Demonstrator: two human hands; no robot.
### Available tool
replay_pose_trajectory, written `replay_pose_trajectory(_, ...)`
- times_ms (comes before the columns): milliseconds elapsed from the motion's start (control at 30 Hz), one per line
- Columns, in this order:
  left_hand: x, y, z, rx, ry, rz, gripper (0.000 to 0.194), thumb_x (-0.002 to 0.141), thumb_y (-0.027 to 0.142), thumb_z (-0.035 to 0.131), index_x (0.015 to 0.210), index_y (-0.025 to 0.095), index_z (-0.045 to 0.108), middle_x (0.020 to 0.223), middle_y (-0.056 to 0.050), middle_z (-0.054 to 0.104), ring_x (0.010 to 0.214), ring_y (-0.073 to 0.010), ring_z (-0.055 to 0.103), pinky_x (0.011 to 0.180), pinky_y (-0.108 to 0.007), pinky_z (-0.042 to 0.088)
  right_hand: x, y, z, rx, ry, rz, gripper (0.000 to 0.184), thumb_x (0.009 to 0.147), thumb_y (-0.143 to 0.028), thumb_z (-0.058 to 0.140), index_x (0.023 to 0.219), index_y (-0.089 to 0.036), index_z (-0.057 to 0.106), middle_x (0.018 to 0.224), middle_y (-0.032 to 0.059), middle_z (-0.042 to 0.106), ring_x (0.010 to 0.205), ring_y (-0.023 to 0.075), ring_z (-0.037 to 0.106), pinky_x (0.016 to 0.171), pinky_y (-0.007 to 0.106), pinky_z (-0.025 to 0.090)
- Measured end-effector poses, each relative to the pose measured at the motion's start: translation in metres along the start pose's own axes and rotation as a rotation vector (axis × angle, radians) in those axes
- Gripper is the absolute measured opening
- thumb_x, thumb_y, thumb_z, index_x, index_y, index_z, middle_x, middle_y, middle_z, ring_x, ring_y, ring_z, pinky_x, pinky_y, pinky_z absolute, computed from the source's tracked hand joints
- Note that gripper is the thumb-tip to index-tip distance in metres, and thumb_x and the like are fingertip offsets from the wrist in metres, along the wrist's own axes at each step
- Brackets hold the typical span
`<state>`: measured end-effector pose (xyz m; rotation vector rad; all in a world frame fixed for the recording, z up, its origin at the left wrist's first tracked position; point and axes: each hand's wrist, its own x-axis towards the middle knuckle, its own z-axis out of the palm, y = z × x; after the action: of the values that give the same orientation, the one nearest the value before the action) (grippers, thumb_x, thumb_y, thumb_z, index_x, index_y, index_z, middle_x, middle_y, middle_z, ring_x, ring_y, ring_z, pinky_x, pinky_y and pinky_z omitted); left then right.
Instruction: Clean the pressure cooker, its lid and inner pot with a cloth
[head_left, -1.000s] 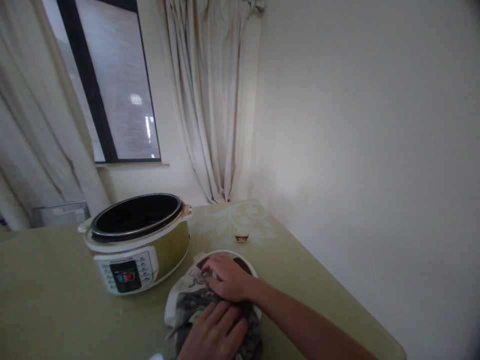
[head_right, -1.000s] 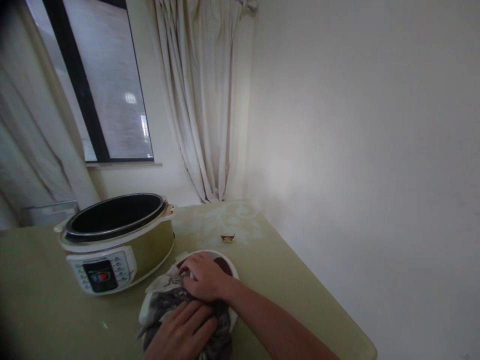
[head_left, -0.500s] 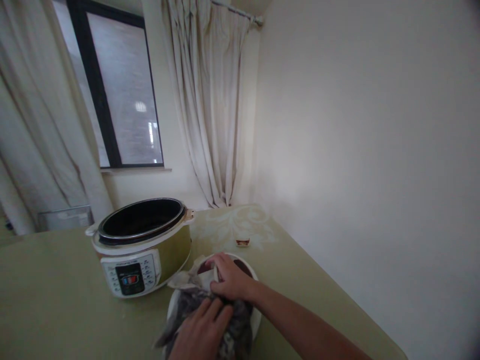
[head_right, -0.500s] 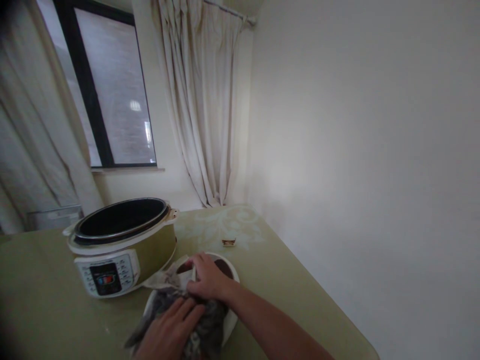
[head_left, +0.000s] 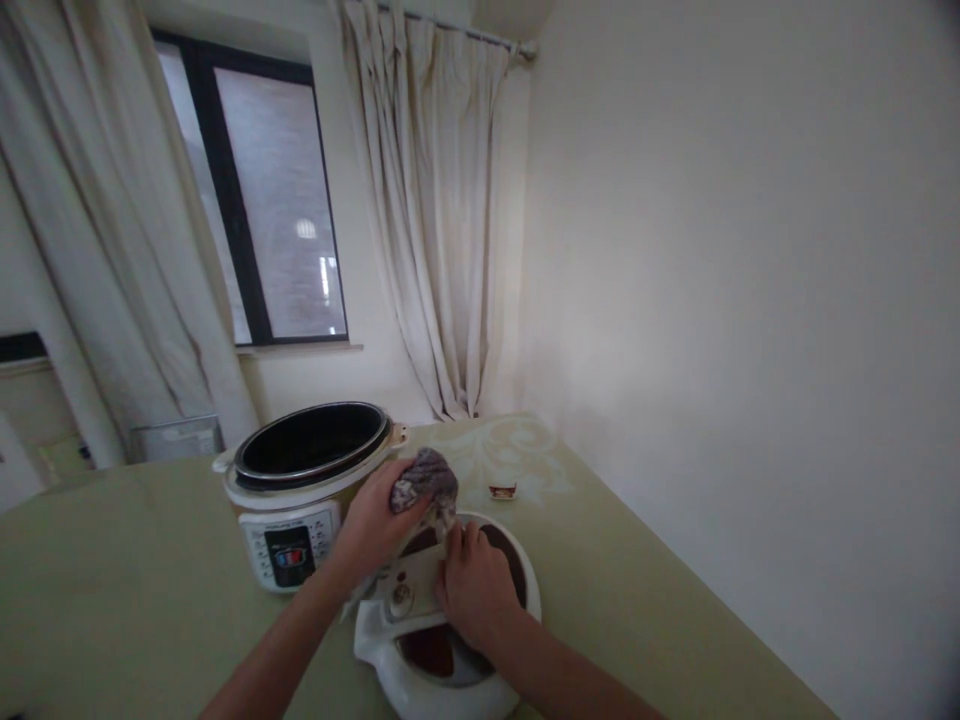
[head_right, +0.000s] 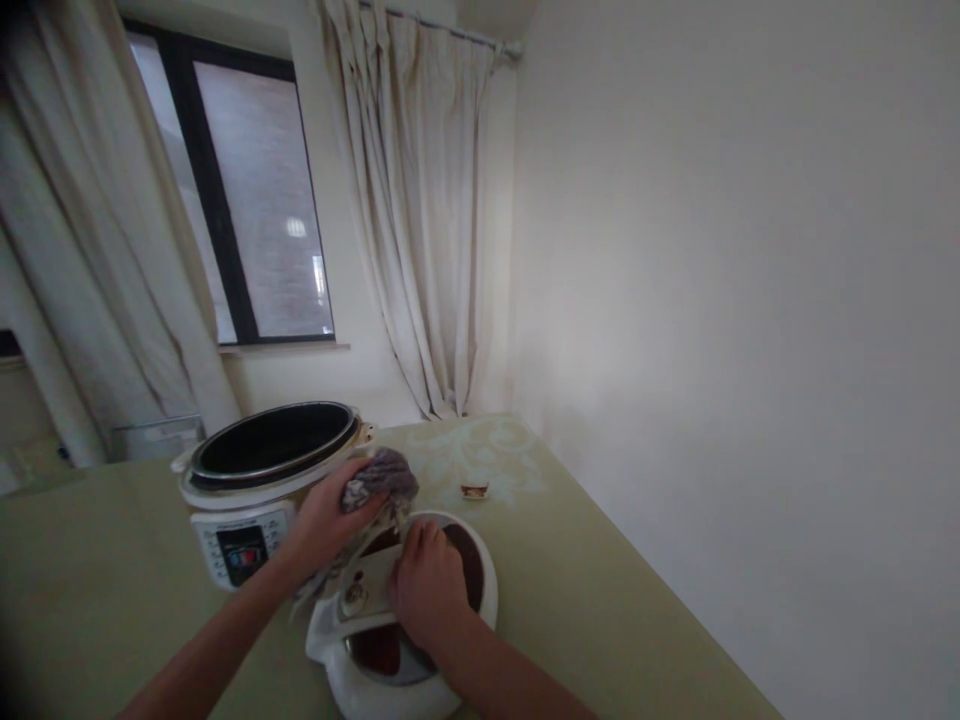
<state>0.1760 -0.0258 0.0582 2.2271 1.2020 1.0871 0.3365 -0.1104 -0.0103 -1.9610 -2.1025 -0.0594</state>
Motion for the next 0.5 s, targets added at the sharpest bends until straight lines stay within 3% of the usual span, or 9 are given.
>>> replay_pose_trajectory(133,0.031,-0.02,0.056,-0.096,-0.393,-0.056,0.043,0.089,0.042,0.057,0.117,0.016,0.076,0.117,-0.009,0.082,0.11,-0.0271,0.074,0.104,-0.038,0.056,-0.003,0.01,0.008,-0.023,0.041,-0.042,0.042,0.099,-0.026,0.055,0.137,-0.007,0.059,0.121,0.0285,0.068,0.109,0.0412,0.07,0.084,0.054,0.063)
replay_pose_trajectory(233,0.044,-0.034,0.082,-0.111,-0.549,-0.049,0.042,0.092,0.041,0.05,0.111,0.015,0.078,0.112,-0.007,0.083,0.104,-0.0247,0.075,0.095,-0.034,0.059,-0.005,0.015,0.015,-0.02,0.113,-0.064,0.043,0.098,-0.029,0.057,0.137,-0.011,0.057,0.121,0.0254,0.068,0.106,0.0387,0.07,0.082,0.051,0.063)
replay_pose_trajectory(300,0.056,-0.034,0.093,-0.091,-0.641,-0.025,0.042,0.088,0.038,0.056,0.113,0.014,0.078,0.113,-0.007,0.083,0.104,-0.0248,0.075,0.094,-0.034,0.059,-0.006,0.017,0.021,-0.015,0.165,-0.081,0.039,0.097,-0.027,0.057,0.133,-0.015,0.058,0.118,0.022,0.069,0.103,0.0364,0.071,0.08,0.048,0.063)
replay_pose_trajectory(400,0.077,-0.011,0.115,-0.047,-0.795,0.052,0.042,0.077,0.037,0.071,0.112,0.017,0.08,0.106,-0.003,0.083,0.097,-0.0246,0.075,0.092,-0.034,0.059,-0.008,0.019,0.031,-0.011,0.235,-0.089,0.03,0.093,-0.026,0.059,0.122,-0.017,0.06,0.112,0.0184,0.07,0.099,0.0338,0.071,0.077,0.044,0.062)
replay_pose_trajectory(500,0.083,0.025,0.149,0.014,-0.931,0.16,0.044,0.054,0.035,0.091,0.096,0.023,0.084,0.09,0.001,0.082,0.083,-0.0257,0.075,0.085,-0.038,0.062,-0.008,0.021,0.045,-0.028,0.316,-0.093,0.044,0.092,-0.027,0.062,0.134,-0.015,0.06,0.12,0.0211,0.072,0.108,0.037,0.07,0.087,0.05,0.062)
